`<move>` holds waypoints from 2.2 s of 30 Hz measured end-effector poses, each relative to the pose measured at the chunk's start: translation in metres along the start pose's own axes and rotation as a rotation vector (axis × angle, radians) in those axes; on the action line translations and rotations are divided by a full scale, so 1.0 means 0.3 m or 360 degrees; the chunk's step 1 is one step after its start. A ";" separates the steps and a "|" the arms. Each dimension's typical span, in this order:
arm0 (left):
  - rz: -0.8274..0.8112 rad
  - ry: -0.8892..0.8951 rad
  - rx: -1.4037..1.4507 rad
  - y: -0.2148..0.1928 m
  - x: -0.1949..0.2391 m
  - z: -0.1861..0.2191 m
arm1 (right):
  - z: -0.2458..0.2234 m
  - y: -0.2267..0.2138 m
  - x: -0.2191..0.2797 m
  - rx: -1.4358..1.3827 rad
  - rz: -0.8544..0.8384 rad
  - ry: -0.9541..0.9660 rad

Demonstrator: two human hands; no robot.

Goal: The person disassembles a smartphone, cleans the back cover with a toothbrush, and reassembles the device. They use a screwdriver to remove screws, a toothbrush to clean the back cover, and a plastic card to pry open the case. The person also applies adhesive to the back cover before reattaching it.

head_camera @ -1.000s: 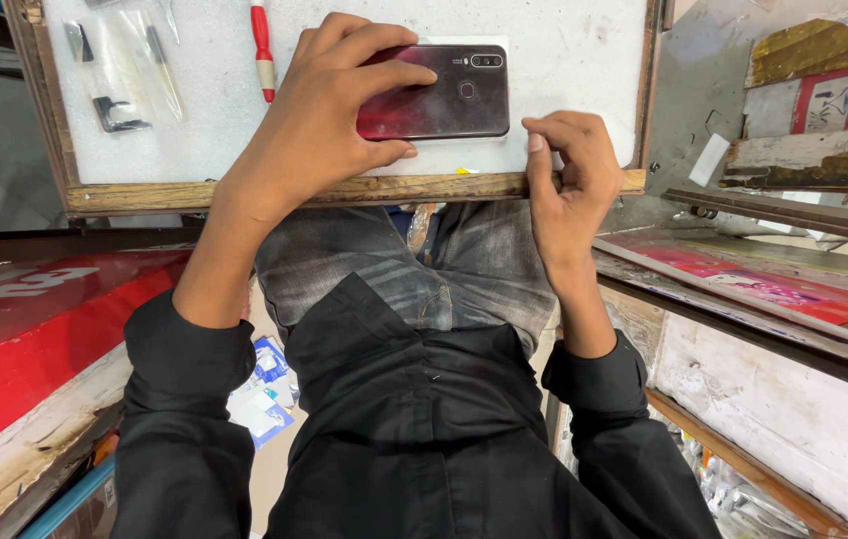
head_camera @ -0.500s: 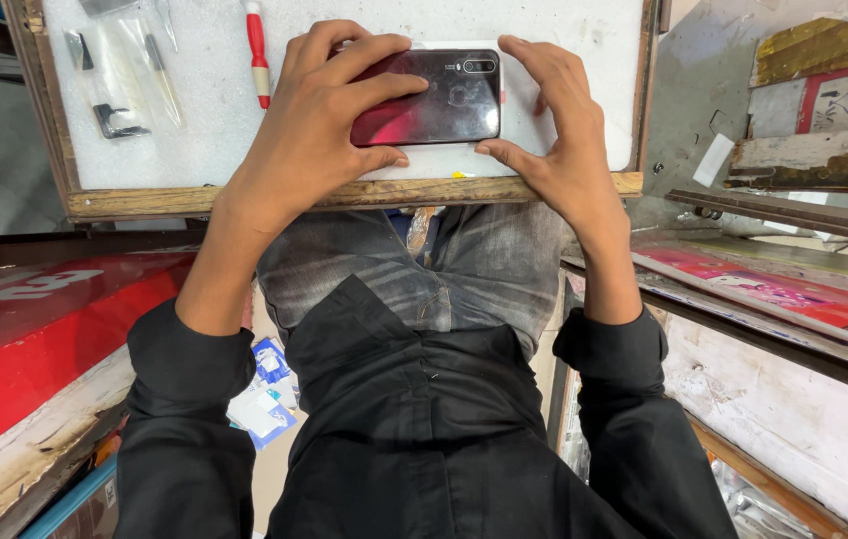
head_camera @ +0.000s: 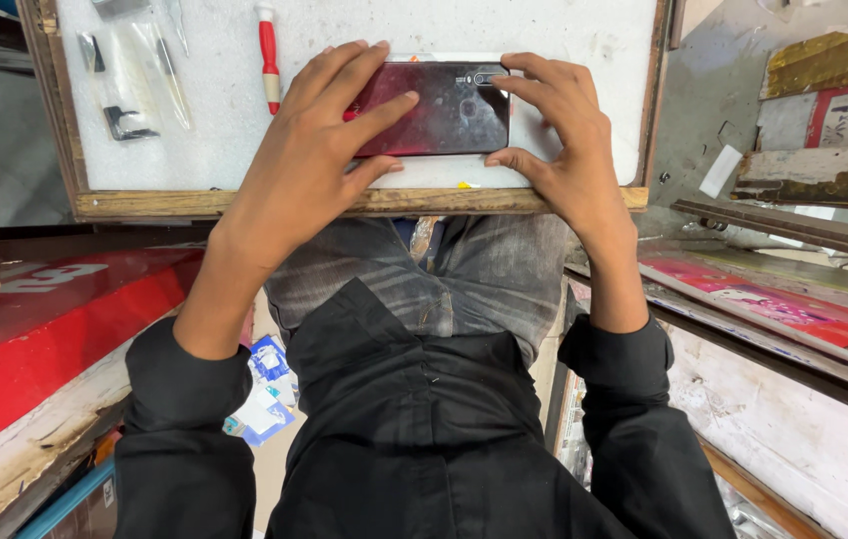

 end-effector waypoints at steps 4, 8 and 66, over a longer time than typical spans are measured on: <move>-0.0006 -0.0037 0.0016 0.016 0.027 -0.002 | -0.017 0.012 0.007 0.0075 -0.0060 -0.0028; -0.0004 -0.0013 -0.0074 0.023 0.023 0.001 | -0.042 0.013 0.005 0.0180 -0.0081 -0.0091; 0.0341 0.0237 -0.0216 -0.082 -0.008 0.053 | -0.079 -0.063 0.024 0.0250 0.0384 -0.0443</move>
Point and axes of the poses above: each hand's wrist, its own x-axis away from the middle knuckle, its own y-axis out of the palm, z = x × y, the point moved 9 cm from there along -x, towards the middle knuckle, and after that the axes turned 11 degrees about -z, right-handed, at the moved point
